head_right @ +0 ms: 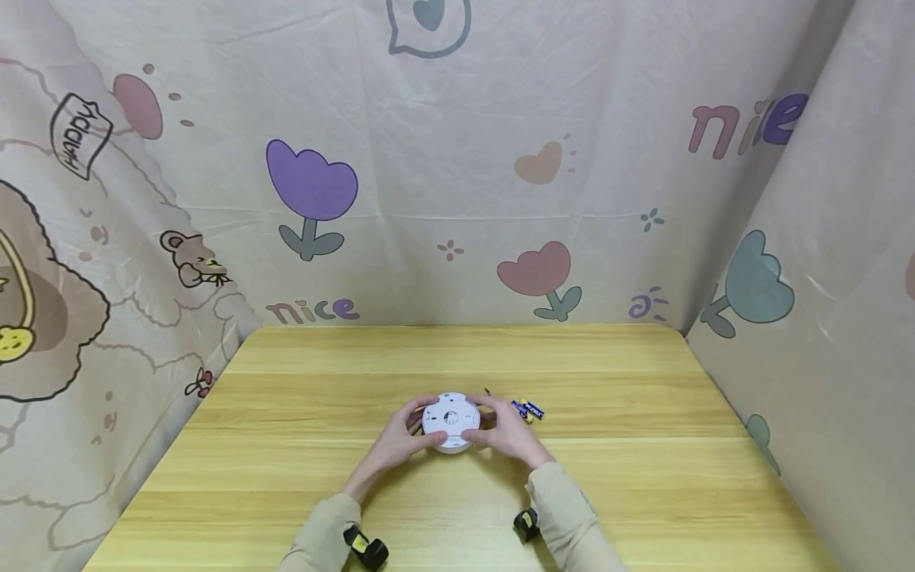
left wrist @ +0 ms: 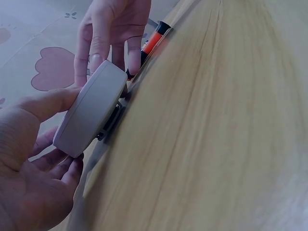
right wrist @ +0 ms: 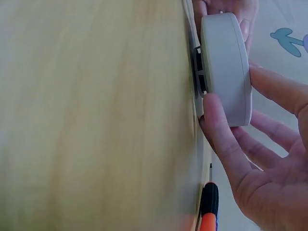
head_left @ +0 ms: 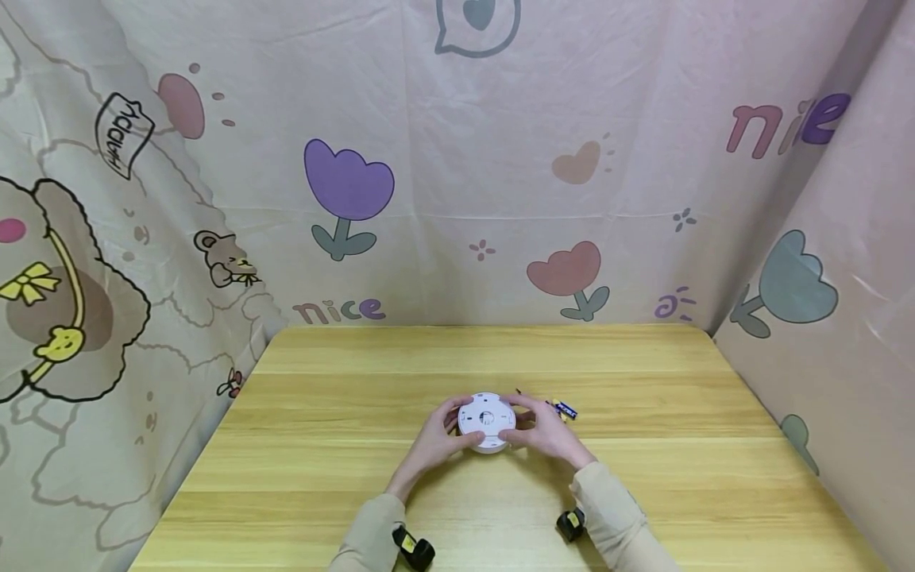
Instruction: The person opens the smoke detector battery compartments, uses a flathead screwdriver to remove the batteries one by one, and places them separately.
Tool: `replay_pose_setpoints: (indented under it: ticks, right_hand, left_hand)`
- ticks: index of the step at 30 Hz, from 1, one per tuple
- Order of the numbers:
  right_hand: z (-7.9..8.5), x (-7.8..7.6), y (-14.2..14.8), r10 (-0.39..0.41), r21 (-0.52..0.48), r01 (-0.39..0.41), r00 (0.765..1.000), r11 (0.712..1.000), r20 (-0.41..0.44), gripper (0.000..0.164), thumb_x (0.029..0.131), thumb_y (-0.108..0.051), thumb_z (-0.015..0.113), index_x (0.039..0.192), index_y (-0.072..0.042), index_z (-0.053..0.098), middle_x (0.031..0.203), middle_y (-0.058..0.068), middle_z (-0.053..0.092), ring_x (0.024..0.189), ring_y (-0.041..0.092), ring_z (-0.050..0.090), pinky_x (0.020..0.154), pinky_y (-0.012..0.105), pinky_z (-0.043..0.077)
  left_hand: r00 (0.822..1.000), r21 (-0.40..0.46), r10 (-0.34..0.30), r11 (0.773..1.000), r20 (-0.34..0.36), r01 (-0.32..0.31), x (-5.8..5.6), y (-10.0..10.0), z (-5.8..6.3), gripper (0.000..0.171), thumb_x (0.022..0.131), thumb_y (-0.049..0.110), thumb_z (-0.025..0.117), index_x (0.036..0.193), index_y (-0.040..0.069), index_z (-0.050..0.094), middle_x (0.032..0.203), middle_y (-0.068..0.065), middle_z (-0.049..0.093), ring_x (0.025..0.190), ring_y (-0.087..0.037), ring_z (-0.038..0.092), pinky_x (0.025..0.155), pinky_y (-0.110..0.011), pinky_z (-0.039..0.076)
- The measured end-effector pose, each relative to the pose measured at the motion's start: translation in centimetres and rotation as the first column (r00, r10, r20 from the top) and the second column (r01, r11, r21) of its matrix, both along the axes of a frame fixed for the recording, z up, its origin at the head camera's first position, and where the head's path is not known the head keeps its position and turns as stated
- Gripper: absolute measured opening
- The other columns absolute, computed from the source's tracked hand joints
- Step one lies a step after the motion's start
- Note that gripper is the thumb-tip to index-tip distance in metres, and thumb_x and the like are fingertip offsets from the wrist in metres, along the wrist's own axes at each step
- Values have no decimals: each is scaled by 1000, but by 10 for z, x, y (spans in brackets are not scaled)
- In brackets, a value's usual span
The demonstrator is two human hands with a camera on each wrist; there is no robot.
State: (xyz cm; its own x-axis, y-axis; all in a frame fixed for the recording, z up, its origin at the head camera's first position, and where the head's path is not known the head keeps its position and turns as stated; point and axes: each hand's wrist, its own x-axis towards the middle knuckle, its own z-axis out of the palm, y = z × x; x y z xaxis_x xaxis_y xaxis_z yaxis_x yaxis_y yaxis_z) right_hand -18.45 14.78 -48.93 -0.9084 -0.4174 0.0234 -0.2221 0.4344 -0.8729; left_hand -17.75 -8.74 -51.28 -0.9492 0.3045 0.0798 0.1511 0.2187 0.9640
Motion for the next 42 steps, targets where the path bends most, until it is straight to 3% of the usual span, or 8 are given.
replay_pose_setpoints:
  ticks: [5,8,16,20,25,31,39,42]
  right_hand:
    - [-2,-2,0,59,-178,-25,981,984,186,71,86,-5,75,149,1,43,148,37,42,97,32,73,74,41,66]
    - [-4,-3,1,80,-254,-13,964,967,255,72,87,-1,73,151,1,41,155,37,33,98,30,73,75,43,66]
    - [-9,-4,1,31,-239,33,966,970,257,68,85,-5,76,147,-4,48,154,31,40,131,48,53,83,40,65]
    - [-10,-4,1,31,-261,46,959,964,283,70,84,-9,78,147,-7,49,155,30,41,137,48,48,87,40,64]
    - [-12,-4,0,72,-331,42,943,943,325,75,84,-7,78,150,-4,42,156,32,36,132,43,54,88,43,63]
    - [-13,-5,0,77,-372,68,929,926,363,79,82,-2,78,151,-1,39,155,35,35,115,33,66,84,45,64]
    - [-14,-7,2,105,-421,79,911,904,398,78,83,4,76,151,0,37,156,34,35,109,30,69,86,46,64]
    - [-14,-7,2,113,-425,68,915,903,387,77,83,5,74,150,1,38,155,36,35,108,31,69,86,47,63]
  left_hand:
    - [1000,6,9,1000,5,-9,-2,-1,0,63,83,10,81,138,-1,53,145,-26,52,139,-44,47,121,-54,36]
    - [1000,15,10,1000,9,-10,-2,-1,0,63,83,9,80,139,-3,53,145,-27,52,138,-45,49,120,-53,38]
    - [999,30,22,999,34,-23,-1,-1,2,65,82,8,81,140,-3,51,144,-26,53,138,-43,50,119,-51,39]
    - [999,32,27,999,44,-28,-1,-1,2,65,82,8,81,139,-2,52,144,-27,53,137,-43,50,118,-52,40]
    - [998,27,36,999,46,-38,-2,-1,2,64,82,9,81,139,-3,53,142,-28,54,135,-45,52,117,-52,42]
    - [997,17,51,999,58,-52,-4,-1,0,64,81,10,82,138,-3,53,141,-28,55,134,-45,53,114,-51,46]
    - [996,37,54,998,69,-57,-5,0,0,65,80,8,82,137,-4,52,140,-29,56,132,-44,55,113,-47,48]
    - [997,27,53,998,60,-55,-4,1,2,66,80,7,82,137,-5,51,140,-31,56,132,-45,55,113,-48,48]
